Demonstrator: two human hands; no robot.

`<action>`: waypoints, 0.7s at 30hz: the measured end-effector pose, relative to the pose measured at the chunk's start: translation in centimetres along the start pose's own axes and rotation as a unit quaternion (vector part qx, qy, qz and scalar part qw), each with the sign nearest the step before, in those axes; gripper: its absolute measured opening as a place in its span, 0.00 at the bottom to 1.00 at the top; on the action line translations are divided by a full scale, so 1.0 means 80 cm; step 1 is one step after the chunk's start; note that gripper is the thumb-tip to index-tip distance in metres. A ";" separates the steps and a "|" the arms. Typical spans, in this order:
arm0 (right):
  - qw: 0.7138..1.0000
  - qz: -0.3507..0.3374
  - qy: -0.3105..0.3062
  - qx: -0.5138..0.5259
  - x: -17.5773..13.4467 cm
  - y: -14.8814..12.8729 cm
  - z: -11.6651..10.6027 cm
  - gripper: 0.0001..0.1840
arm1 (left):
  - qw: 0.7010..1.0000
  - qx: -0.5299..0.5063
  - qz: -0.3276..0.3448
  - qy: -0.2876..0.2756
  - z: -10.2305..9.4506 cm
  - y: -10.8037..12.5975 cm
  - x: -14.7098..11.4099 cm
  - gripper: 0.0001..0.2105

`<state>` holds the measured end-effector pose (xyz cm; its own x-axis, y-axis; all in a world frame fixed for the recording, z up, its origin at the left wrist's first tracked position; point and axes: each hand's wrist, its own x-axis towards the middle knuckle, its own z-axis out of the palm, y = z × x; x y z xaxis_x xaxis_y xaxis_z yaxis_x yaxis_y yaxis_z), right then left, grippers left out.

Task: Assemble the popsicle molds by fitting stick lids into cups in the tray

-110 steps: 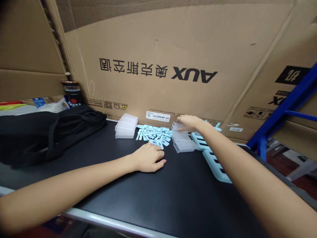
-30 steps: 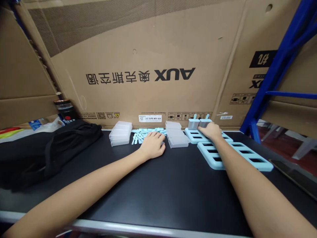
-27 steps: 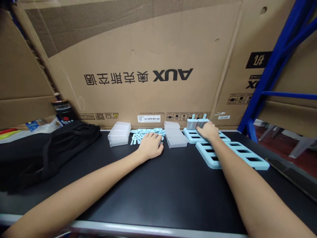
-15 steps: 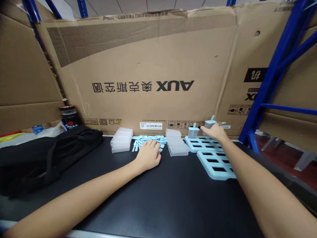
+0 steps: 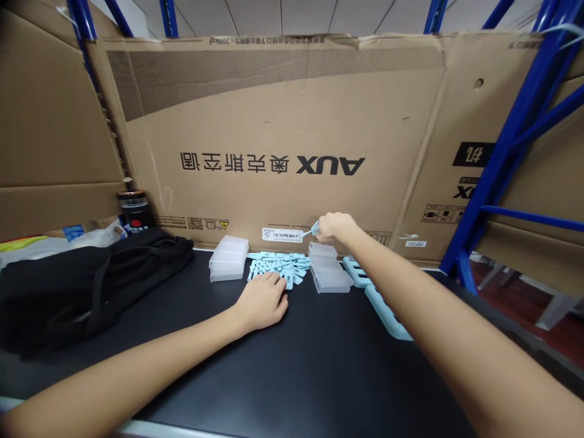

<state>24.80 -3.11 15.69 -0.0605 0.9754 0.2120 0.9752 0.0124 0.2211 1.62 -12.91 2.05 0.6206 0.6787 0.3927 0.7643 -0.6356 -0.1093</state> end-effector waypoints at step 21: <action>0.995 -0.058 -0.012 -0.083 -0.006 -0.013 0.004 0.41 | 1.000 -0.003 0.022 0.005 0.001 -0.001 0.001 0.14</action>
<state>23.92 -3.52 15.07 -0.1632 0.9745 0.1543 0.9132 0.0900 0.3975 1.61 -12.78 2.01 0.6525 0.6461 0.3959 0.7348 -0.6671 -0.1223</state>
